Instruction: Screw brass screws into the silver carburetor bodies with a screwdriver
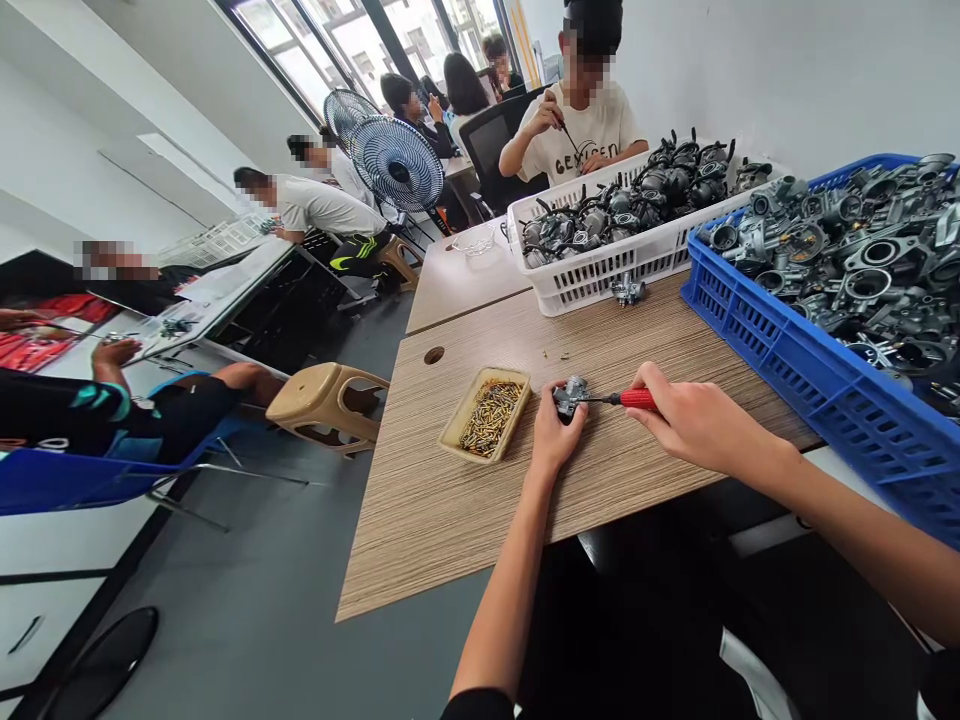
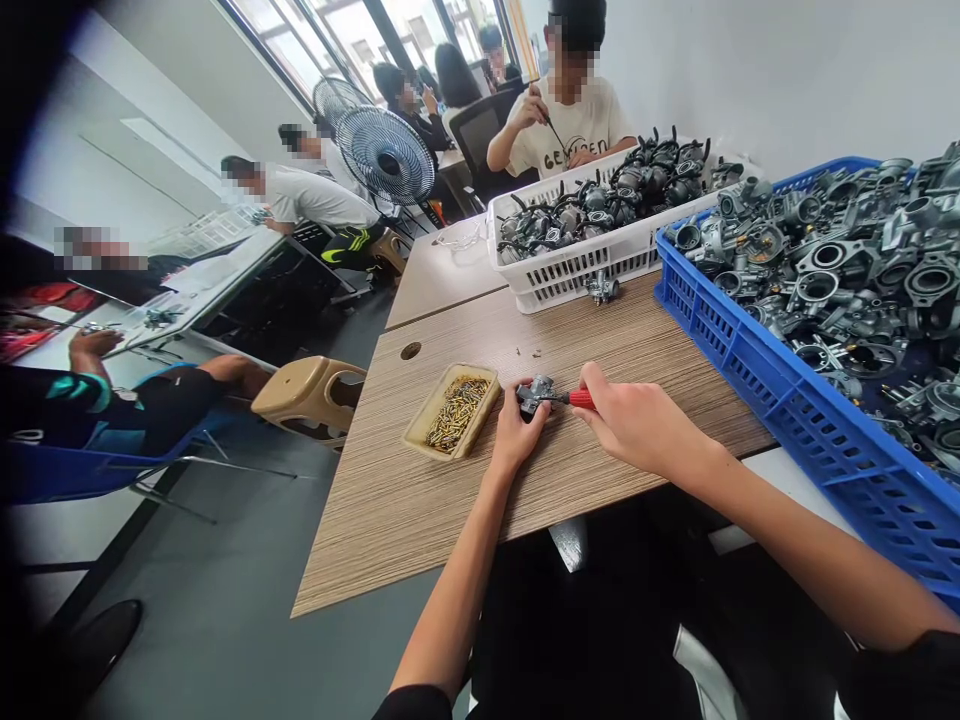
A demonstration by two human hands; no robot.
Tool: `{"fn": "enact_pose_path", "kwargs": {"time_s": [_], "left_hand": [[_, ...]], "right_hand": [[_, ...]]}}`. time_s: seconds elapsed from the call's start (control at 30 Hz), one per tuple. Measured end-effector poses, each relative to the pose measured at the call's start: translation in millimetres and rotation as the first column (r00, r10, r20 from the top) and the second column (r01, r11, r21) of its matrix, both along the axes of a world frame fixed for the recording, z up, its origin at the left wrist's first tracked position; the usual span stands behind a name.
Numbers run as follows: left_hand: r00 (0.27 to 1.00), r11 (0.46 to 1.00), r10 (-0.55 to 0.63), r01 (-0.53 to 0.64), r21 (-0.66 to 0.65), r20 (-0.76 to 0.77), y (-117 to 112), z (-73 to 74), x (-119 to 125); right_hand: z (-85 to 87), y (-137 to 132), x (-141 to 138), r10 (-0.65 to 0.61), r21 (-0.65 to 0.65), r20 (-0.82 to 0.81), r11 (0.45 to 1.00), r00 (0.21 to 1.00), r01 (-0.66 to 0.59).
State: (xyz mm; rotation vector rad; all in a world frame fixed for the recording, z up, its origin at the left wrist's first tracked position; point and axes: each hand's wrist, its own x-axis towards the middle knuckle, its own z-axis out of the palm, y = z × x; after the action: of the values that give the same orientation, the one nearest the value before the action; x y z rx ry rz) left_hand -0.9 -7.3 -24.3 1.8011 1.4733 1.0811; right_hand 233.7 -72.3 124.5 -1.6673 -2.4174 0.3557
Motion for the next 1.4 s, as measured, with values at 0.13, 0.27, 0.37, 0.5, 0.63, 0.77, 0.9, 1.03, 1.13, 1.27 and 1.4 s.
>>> {"fn": "enact_pose_path", "kwargs": {"time_s": [0.13,0.27,0.37,0.5,0.63,0.77,0.9,1.03,1.13,1.27,1.4], "left_hand": [[1.000,1.000,0.004,-0.004,0.003,0.000,0.1,0.1,-0.3],[1.000,1.000,0.005,-0.005,0.007,0.001,0.2,-0.1,-0.4],[1.000,1.000,0.013,-0.013,0.013,-0.003,0.2,-0.2,-0.2],[1.000,1.000,0.017,-0.017,0.014,-0.011,-0.2,0.0,0.3],[1.000,1.000,0.020,-0.020,0.019,-0.018,-0.3,0.9,0.4],[0.999,0.999,0.029,-0.029,0.017,-0.014,-0.4,1.9,0.5],[0.999,0.999,0.034,-0.034,0.017,-0.007,-0.8,2.6,0.9],[0.999,0.999,0.032,-0.032,0.018,0.005,-1.0,2.6,0.5],[0.999,0.999,0.032,-0.032,0.018,0.009,-1.2,2.7,0.3],[0.999,0.999,0.033,-0.033,0.021,0.009,-1.5,2.8,0.6],[0.999,0.999,0.039,-0.039,0.013,0.002,-1.3,2.4,0.6]], "right_hand": [[-0.4,0.1,0.1,-0.001,0.005,-0.006,1.000,1.000,0.001],[-1.0,0.0,0.5,0.007,0.000,-0.022,1.000,1.000,-0.007],[-2.1,0.1,0.8,0.012,0.000,-0.033,1.000,0.999,-0.012],[-3.0,0.1,0.9,0.017,-0.002,-0.044,1.000,0.999,-0.017],[-2.5,0.0,0.5,0.020,-0.008,-0.059,1.000,0.998,-0.021],[-2.8,0.4,0.2,0.022,-0.012,-0.054,1.000,0.998,-0.023],[-4.6,0.6,0.6,0.024,-0.006,-0.058,1.000,0.998,-0.025],[-6.7,0.8,1.2,0.029,0.002,-0.079,1.000,0.996,-0.029],[-7.7,0.9,1.5,0.031,0.007,-0.089,0.999,0.996,-0.031],[-7.8,0.8,1.8,0.038,0.013,-0.098,0.999,0.994,-0.037],[-7.3,0.7,1.7,0.036,0.013,-0.104,0.999,0.994,-0.035]]}}
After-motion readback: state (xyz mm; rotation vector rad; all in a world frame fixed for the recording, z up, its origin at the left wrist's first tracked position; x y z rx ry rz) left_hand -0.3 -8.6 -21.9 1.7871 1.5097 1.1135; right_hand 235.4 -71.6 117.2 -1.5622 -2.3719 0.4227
